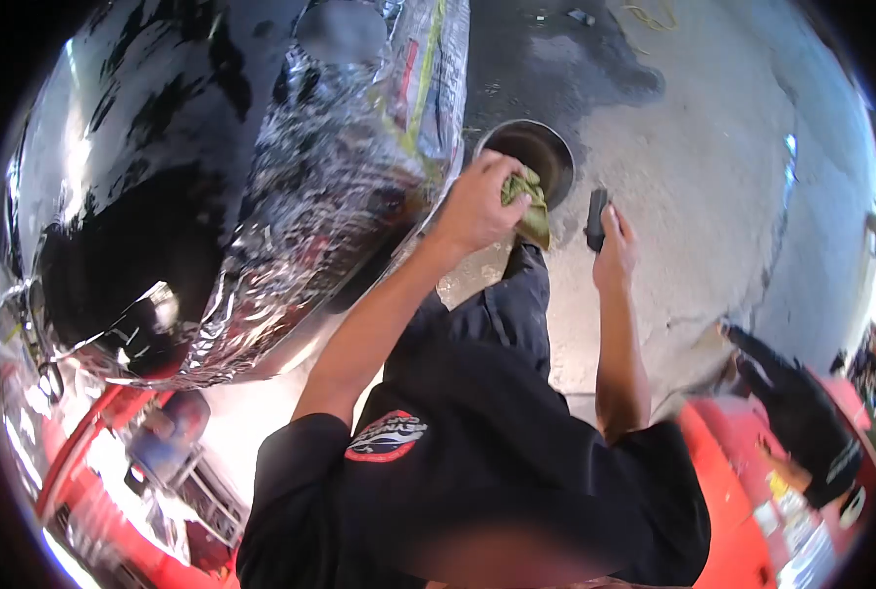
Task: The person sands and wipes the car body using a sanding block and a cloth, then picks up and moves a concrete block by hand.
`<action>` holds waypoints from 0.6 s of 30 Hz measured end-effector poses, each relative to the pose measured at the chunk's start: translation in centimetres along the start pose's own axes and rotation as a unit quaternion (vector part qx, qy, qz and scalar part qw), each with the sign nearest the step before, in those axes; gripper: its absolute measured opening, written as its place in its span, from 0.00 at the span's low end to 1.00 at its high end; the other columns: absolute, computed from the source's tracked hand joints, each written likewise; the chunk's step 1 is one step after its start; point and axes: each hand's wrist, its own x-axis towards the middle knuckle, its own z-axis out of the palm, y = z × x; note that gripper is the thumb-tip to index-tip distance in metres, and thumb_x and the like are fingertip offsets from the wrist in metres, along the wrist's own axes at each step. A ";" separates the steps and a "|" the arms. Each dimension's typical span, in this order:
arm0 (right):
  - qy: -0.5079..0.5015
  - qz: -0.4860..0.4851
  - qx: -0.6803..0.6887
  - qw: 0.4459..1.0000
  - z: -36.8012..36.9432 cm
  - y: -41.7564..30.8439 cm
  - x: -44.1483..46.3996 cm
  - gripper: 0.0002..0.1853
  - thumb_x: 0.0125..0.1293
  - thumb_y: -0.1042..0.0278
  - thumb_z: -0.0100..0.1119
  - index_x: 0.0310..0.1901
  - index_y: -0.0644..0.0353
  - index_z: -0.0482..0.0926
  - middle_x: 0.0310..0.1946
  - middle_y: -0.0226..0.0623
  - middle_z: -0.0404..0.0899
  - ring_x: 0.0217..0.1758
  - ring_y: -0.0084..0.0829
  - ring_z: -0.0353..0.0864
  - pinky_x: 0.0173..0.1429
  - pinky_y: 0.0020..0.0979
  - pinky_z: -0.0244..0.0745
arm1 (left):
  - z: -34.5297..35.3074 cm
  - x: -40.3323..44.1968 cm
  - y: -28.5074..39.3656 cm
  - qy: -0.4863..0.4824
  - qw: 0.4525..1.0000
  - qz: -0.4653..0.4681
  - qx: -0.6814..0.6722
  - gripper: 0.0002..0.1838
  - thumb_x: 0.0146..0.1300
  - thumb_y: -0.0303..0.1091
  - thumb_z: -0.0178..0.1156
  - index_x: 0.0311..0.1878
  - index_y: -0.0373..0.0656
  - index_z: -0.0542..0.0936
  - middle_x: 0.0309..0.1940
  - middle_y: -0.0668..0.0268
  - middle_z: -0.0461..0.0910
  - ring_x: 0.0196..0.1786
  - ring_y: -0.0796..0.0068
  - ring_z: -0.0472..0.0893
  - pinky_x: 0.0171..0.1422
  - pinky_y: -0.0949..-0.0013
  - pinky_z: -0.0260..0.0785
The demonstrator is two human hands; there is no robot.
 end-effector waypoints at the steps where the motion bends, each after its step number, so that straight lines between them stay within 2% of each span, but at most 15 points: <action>1: -0.011 0.030 0.005 0.999 0.2 1.4 1.4 0.23 0.76 0.60 0.64 0.64 0.68 0.80 0.48 0.35 0.85 0.43 0.23 0.83 0.45 0.26 0.79 | 3.2 0.7 -2.4 -0.008 0.996 -0.080 -0.033 0.17 0.59 0.36 0.71 0.49 0.40 0.81 0.46 0.56 0.82 0.49 0.58 0.84 0.52 0.61 0.76; 3: -0.020 0.069 -0.022 0.997 -1.6 6.7 5.2 0.22 0.78 0.59 0.62 0.64 0.67 0.81 0.46 0.34 0.84 0.42 0.22 0.82 0.42 0.26 0.79 | 9.8 1.3 -6.8 -0.045 0.964 -0.238 -0.108 0.18 0.57 0.37 0.70 0.48 0.41 0.81 0.43 0.57 0.83 0.44 0.56 0.84 0.52 0.57 0.76; 6: -0.066 0.111 -0.102 0.986 -2.0 9.9 9.3 0.21 0.79 0.59 0.60 0.63 0.68 0.81 0.46 0.34 0.84 0.43 0.21 0.81 0.46 0.25 0.78 | 18.1 2.0 -12.5 -0.031 0.881 -0.403 -0.245 0.19 0.57 0.39 0.71 0.48 0.41 0.81 0.40 0.61 0.84 0.40 0.69 0.84 0.46 0.64 0.76; 7: -0.088 0.165 -0.131 0.974 -2.0 9.6 10.4 0.22 0.79 0.59 0.59 0.63 0.71 0.80 0.49 0.36 0.85 0.49 0.22 0.82 0.55 0.25 0.77 | 20.6 2.0 -14.7 -0.028 0.851 -0.443 -0.280 0.20 0.59 0.40 0.72 0.50 0.40 0.81 0.39 0.64 0.85 0.40 0.79 0.82 0.44 0.70 0.75; 10: -0.139 0.140 -0.122 0.973 -1.3 12.2 14.0 0.22 0.77 0.60 0.60 0.63 0.69 0.82 0.52 0.38 0.87 0.52 0.23 0.81 0.59 0.28 0.76 | 24.5 3.2 -17.2 -0.010 0.830 -0.494 -0.258 0.22 0.60 0.41 0.70 0.53 0.38 0.81 0.41 0.61 0.87 0.40 0.80 0.82 0.44 0.70 0.75; 11: -0.143 0.126 -0.123 0.974 -1.4 14.8 15.5 0.23 0.76 0.60 0.60 0.64 0.68 0.82 0.53 0.40 0.87 0.53 0.26 0.82 0.60 0.28 0.76 | 25.8 3.3 -19.1 -0.027 0.830 -0.509 -0.226 0.22 0.60 0.40 0.69 0.55 0.39 0.82 0.43 0.58 0.88 0.42 0.72 0.85 0.47 0.67 0.77; 14: -0.136 0.089 -0.145 0.976 -1.3 23.0 20.4 0.24 0.75 0.58 0.62 0.64 0.67 0.82 0.56 0.46 0.87 0.57 0.33 0.85 0.63 0.30 0.76 | 31.5 1.0 -28.4 -0.054 0.869 -0.459 -0.178 0.22 0.59 0.39 0.68 0.55 0.41 0.83 0.44 0.54 0.88 0.46 0.63 0.87 0.52 0.63 0.78; 15: -0.127 0.083 -0.168 0.974 -1.0 24.8 21.9 0.24 0.74 0.58 0.62 0.64 0.67 0.82 0.57 0.48 0.87 0.59 0.35 0.85 0.64 0.31 0.75 | 32.4 1.3 -29.5 -0.042 0.863 -0.471 -0.178 0.22 0.58 0.38 0.68 0.55 0.41 0.84 0.45 0.52 0.88 0.50 0.56 0.87 0.56 0.61 0.78; 16: -0.119 0.075 -0.191 0.971 -0.6 26.7 23.4 0.25 0.74 0.57 0.63 0.63 0.67 0.82 0.58 0.50 0.87 0.60 0.37 0.86 0.65 0.31 0.75 | 33.3 1.8 -30.8 -0.028 0.864 -0.478 -0.157 0.24 0.56 0.39 0.68 0.55 0.39 0.83 0.46 0.49 0.87 0.51 0.57 0.87 0.56 0.61 0.77; 18: -0.092 0.071 -0.232 0.966 0.5 29.3 26.1 0.25 0.71 0.54 0.64 0.60 0.67 0.83 0.53 0.57 0.87 0.59 0.44 0.87 0.65 0.37 0.76 | 34.2 3.3 -32.2 -0.007 0.867 -0.479 -0.139 0.26 0.53 0.42 0.70 0.54 0.38 0.83 0.48 0.45 0.87 0.53 0.53 0.87 0.58 0.59 0.78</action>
